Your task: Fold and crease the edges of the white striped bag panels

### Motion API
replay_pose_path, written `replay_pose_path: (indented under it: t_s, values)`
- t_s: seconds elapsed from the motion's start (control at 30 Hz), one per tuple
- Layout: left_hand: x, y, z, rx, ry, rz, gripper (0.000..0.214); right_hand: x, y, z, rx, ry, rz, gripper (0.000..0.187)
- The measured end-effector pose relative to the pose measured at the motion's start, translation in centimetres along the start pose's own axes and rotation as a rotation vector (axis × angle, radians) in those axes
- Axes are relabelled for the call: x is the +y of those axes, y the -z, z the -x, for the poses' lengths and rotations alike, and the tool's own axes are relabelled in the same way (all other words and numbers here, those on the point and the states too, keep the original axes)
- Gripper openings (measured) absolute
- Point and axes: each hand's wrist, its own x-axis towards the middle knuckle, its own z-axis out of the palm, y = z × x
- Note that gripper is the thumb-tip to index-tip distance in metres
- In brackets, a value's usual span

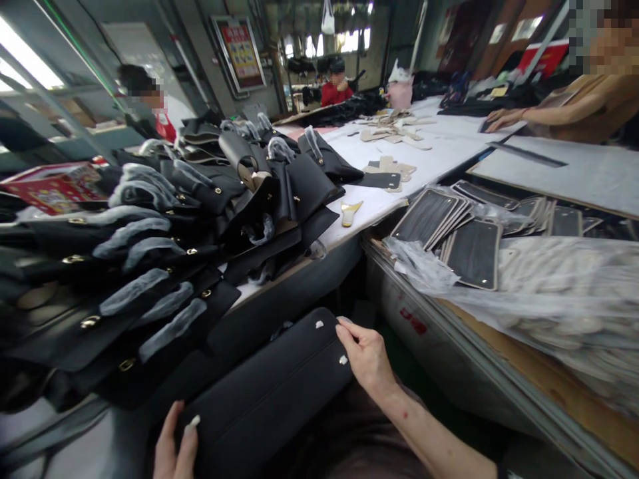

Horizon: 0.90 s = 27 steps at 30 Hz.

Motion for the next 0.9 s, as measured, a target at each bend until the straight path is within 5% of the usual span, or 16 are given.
replay_pose_path:
  t_s: [0.1, 0.2, 0.3, 0.4, 0.5, 0.6, 0.73, 0.8, 0.9]
  values:
    - [0.2, 0.2, 0.6, -0.030, 0.321, 0.277, 0.058, 0.2, 0.8, -0.1, -0.057, 0.026, 0.045, 0.053]
    - [0.5, 0.4, 1.1, -0.075, 0.407, 0.555, 0.051, -0.8, 1.3, -0.6, -0.116, 0.186, 0.249, 0.059]
    - [0.6, 0.5, 1.1, -0.058, 0.363, 0.614, 0.049, -3.7, -0.6, -0.5, -0.082, 0.600, 0.551, 0.061]
    - [0.1, 0.6, 0.9, -0.020, 0.262, 0.533, 0.047, -6.8, -5.1, 1.7, -0.165, 0.924, 0.715, 0.059]
    - [-0.6, 0.5, 0.8, 0.003, 0.182, 0.435, 0.046, -7.7, -9.9, 4.5, -0.430, 1.098, 0.803, 0.065]
    - [-0.5, 0.5, 0.9, 0.063, 0.090, 0.283, 0.049, -6.7, -12.3, 5.5, -0.542, 1.133, 0.841, 0.071]
    - [2.1, 0.9, 1.2, 0.142, -0.331, -0.271, 0.050, -5.0, -11.0, 3.3, -0.516, 1.183, 0.847, 0.076]
    - [3.4, 0.9, 1.3, 0.034, -0.521, -0.497, 0.053, -4.1, -9.0, 1.2, -0.458, 1.182, 0.871, 0.078]
    - [4.3, 0.8, 1.2, -0.119, -0.585, -0.634, 0.058, -2.6, -5.4, -2.1, -0.341, 1.139, 0.885, 0.078]
